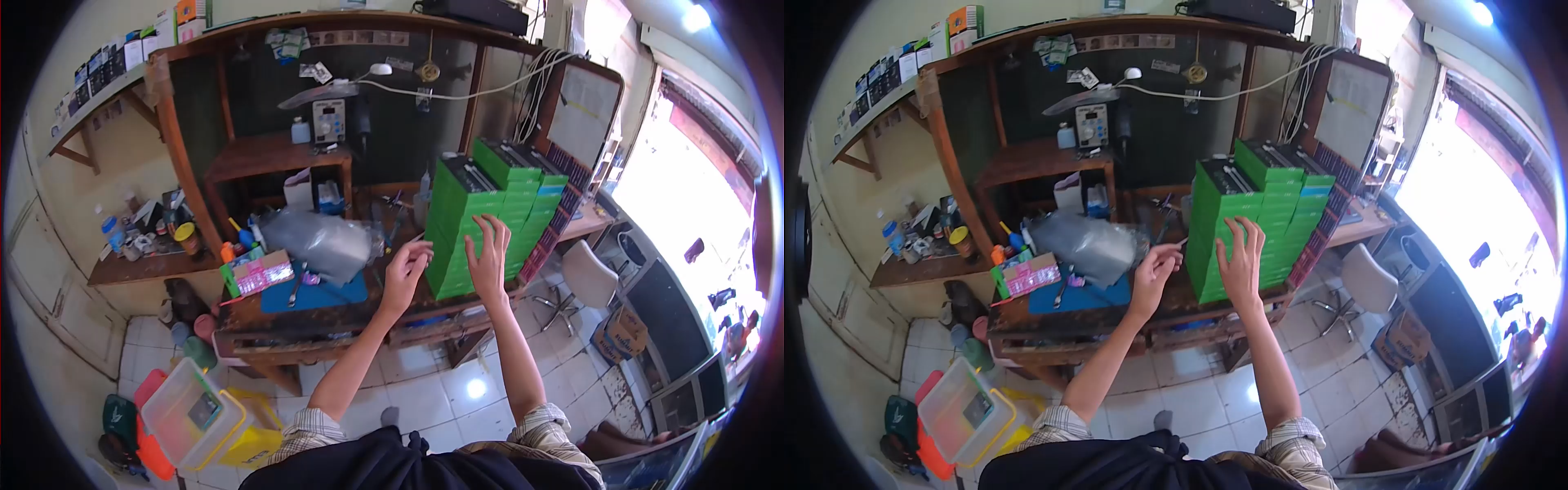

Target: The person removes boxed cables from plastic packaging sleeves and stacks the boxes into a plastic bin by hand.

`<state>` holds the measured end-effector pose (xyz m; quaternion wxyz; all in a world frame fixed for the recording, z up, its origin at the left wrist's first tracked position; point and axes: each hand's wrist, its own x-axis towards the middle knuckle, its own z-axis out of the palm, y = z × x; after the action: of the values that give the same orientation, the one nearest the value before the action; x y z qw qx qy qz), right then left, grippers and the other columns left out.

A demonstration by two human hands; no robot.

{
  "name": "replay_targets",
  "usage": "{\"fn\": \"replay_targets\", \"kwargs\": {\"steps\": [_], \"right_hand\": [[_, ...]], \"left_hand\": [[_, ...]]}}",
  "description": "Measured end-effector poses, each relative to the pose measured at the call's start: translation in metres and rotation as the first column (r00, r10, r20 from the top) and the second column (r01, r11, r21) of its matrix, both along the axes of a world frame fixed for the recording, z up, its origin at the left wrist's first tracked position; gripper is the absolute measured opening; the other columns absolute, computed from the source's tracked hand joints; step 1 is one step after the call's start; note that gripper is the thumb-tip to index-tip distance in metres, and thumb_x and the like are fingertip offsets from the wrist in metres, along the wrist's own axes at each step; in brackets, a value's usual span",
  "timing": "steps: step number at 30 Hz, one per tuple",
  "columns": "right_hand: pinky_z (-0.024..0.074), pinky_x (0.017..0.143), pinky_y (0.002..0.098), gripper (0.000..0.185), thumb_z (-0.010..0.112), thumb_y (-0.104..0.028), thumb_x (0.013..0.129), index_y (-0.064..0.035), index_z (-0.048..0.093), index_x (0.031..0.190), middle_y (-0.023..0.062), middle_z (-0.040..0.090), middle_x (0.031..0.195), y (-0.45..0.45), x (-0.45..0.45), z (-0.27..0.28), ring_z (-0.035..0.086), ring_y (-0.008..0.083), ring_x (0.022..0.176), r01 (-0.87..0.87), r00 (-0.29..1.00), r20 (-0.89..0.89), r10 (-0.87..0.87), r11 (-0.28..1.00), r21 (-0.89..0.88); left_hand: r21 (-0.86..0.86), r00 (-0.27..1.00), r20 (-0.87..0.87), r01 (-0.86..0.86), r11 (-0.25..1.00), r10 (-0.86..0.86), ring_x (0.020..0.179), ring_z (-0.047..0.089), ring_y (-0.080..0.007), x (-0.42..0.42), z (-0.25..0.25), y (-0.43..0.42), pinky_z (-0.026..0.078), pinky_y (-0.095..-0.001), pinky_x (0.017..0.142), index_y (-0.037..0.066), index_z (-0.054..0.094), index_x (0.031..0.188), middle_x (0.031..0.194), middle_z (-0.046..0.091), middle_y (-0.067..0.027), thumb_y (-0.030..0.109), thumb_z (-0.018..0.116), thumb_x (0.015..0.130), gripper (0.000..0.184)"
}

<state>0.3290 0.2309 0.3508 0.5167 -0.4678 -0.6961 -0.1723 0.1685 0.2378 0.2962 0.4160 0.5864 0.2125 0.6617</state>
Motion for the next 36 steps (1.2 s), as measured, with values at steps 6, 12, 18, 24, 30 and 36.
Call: {"fn": "replay_targets", "kwargs": {"steps": [6, 12, 18, 24, 30, 36], "right_hand": [[0.0265, 0.1, 0.047, 0.045, 0.06, -0.018, 0.079, -0.0028, 0.045, 0.119, 0.0144, 0.042, 0.122, 0.057, 0.031, 0.034, 0.034, 0.0343, 0.118, 0.117, 0.962, 0.25, -0.113, 0.993, 0.002], [0.0237, 0.102, 0.0493, 0.041, 0.062, -0.024, 0.076, -0.0066, 0.053, 0.113, 0.0094, 0.052, 0.111, 0.069, 0.039, 0.035, 0.041, 0.0318, 0.112, 0.049, 0.961, 0.272, -0.05, 0.999, 0.013], [0.0296, 0.096, 0.0485, 0.036, 0.066, -0.02, 0.072, -0.0095, 0.059, 0.106, 0.0076, 0.053, 0.109, 0.066, 0.043, 0.034, 0.043, 0.0298, 0.11, -0.108, 0.956, 0.279, 0.085, 0.992, 0.07], [0.0351, 0.09, 0.0462, 0.038, 0.07, -0.012, 0.067, -0.01, 0.061, 0.104, 0.0079, 0.051, 0.113, 0.056, 0.041, 0.026, 0.04, 0.0326, 0.112, -0.326, 0.938, 0.144, 0.315, 0.943, 0.062], [0.0327, 0.096, 0.0451, 0.032, 0.059, 0.002, 0.074, -0.0085, 0.059, 0.105, 0.0169, 0.036, 0.126, 0.031, 0.01, 0.013, 0.035, 0.0367, 0.118, -0.587, 0.81, -0.045, 0.585, 0.809, -0.024], [0.0337, 0.096, 0.0384, 0.039, 0.057, 0.0, 0.078, -0.0051, 0.049, 0.116, 0.0186, 0.032, 0.129, 0.01, -0.058, -0.061, 0.038, 0.0336, 0.117, -0.819, 0.574, -0.423, 0.701, 0.486, -0.305]], "left_hand": [[-0.052, 0.958, -0.199, -0.222, 0.974, 0.208, 0.093, 0.054, -0.013, 0.049, 0.04, 0.096, 0.046, -0.0251, 0.075, 0.003, 0.046, 0.121, 0.109, 0.054, -0.0078, 0.021, 0.052, 0.089, 0.037], [-0.245, 0.993, -0.091, -0.098, 0.965, 0.078, 0.092, 0.054, -0.0172, 0.063, 0.059, 0.12, 0.045, -0.0279, 0.074, 0.001, 0.041, 0.124, 0.109, 0.05, -0.012, 0.028, 0.058, 0.085, 0.05], [-0.41, 0.999, 0.018, -0.032, 0.911, 0.043, 0.095, 0.053, -0.0159, 0.064, 0.082, 0.106, 0.044, -0.0273, 0.079, -0.002, 0.035, 0.127, 0.111, 0.052, -0.0134, 0.023, 0.064, 0.079, 0.062], [-0.336, 0.986, 0.066, -0.124, 0.934, 0.155, 0.1, 0.052, -0.0157, 0.063, 0.086, 0.069, 0.042, -0.0263, 0.084, -0.001, 0.034, 0.129, 0.113, 0.051, -0.0121, 0.014, 0.062, 0.081, 0.058], [-0.304, 0.91, 0.181, -0.309, 0.901, 0.373, 0.103, 0.049, -0.0136, 0.035, 0.056, 0.001, 0.039, -0.0255, 0.088, 0.001, 0.033, 0.131, 0.116, 0.047, -0.0107, 0.012, 0.055, 0.086, 0.051], [-0.389, 0.672, -0.004, -0.683, 0.618, 0.74, 0.109, 0.044, -0.0181, -0.014, -0.043, -0.053, 0.034, -0.03, 0.094, 0.0, 0.035, 0.129, 0.122, 0.044, -0.0136, 0.022, 0.047, 0.092, 0.045]]}}
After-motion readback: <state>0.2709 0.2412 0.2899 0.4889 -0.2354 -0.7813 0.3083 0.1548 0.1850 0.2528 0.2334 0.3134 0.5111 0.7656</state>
